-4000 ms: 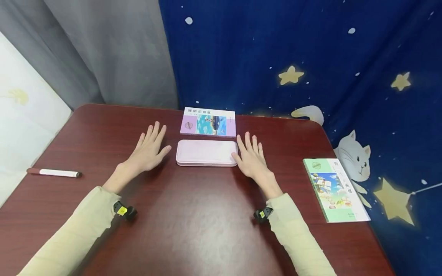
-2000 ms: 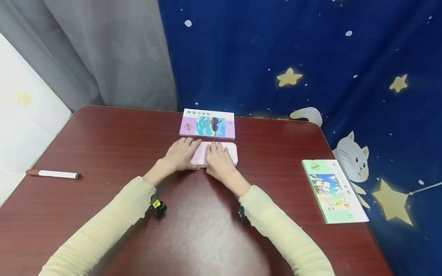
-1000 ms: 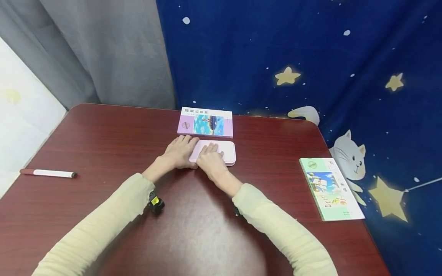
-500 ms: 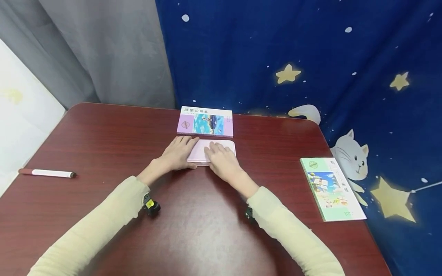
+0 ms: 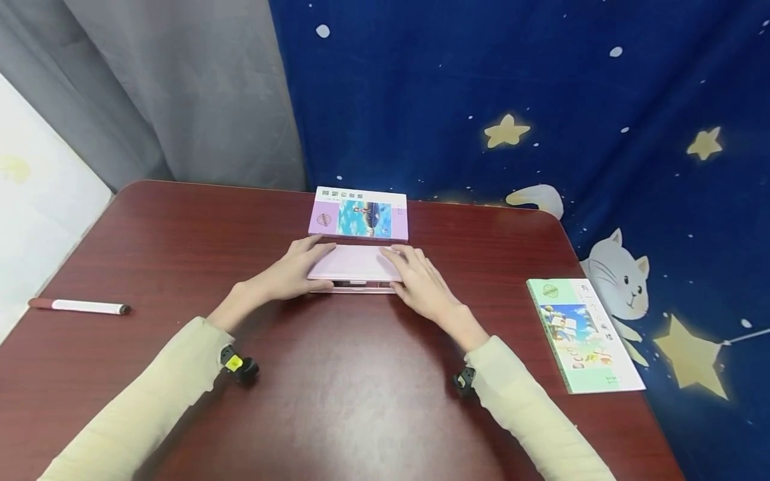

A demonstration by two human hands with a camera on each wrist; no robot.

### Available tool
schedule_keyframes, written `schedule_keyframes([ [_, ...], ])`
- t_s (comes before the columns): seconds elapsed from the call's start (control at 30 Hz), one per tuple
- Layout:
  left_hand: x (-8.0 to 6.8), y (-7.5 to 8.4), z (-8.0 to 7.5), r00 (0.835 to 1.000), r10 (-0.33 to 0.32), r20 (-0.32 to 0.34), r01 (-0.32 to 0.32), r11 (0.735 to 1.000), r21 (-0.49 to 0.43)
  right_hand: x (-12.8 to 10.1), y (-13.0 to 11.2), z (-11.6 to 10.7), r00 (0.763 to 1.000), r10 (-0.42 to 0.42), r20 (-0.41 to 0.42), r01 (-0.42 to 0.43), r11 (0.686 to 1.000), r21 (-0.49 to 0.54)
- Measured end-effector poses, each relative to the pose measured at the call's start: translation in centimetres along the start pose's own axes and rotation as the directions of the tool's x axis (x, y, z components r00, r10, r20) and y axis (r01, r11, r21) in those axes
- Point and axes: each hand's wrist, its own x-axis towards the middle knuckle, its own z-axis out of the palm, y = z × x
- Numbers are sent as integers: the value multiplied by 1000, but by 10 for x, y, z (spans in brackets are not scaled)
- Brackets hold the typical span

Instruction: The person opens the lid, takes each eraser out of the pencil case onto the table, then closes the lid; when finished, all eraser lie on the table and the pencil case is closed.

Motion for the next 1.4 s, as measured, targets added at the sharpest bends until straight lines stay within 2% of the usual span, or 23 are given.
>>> schedule_keyframes([
  [0.23, -11, -16, -6, 1000, 16, 1, -16, 992, -125, -7, 13, -4, 997, 76, 3, -76, 985, 155],
  [0.33, -13, -23, -7, 1000, 19, -15, -22, 985, -170, -8, 22, -1, 987, 160, 14, -158, 945, 285],
  [0.4, -13, -26, -7, 1000, 7, -11, -10, 971, -237, -9, 27, 2, 974, 225, 18, -217, 909, 356],
  [0.47, -13, -29, -7, 1000, -22, 2, 21, 941, -337, -9, 31, 2, 957, 289, 23, -272, 867, 417],
  [0.57, -11, -35, -8, 997, -72, 27, 76, 864, -497, -9, 35, 2, 934, 357, 28, -332, 833, 443],
  [0.63, -10, -40, -9, 994, -99, 34, 101, 815, -571, -6, 36, 2, 917, 395, 47, -368, 798, 478],
  [0.77, -5, -46, -10, 987, -157, 35, 141, 735, -664, 1, 38, 3, 892, 443, 87, -405, 701, 587],
  [0.83, -2, -48, -10, 981, -189, 38, 163, 709, -686, 4, 40, 4, 882, 460, 106, -413, 644, 643],
  [0.9, 2, -47, -10, 976, -216, 37, 180, 693, -699, 7, 41, 5, 869, 482, 113, -423, 606, 674],
  [1.0, 8, -46, -9, 964, -264, 15, 199, 687, -698, 11, 45, 6, 843, 525, 117, -441, 549, 710],
  [1.17, 15, -45, -5, 933, -345, -100, 207, 744, -636, 17, 47, 10, 787, 600, 146, -484, 452, 749],
  [1.23, 18, -46, -2, 915, -377, -143, 213, 754, -622, 20, 47, 12, 764, 625, 159, -498, 415, 761],
  [1.4, 25, -45, 1, 875, -444, -193, 221, 722, -656, 24, 47, 14, 709, 684, 170, -518, 342, 784],
])
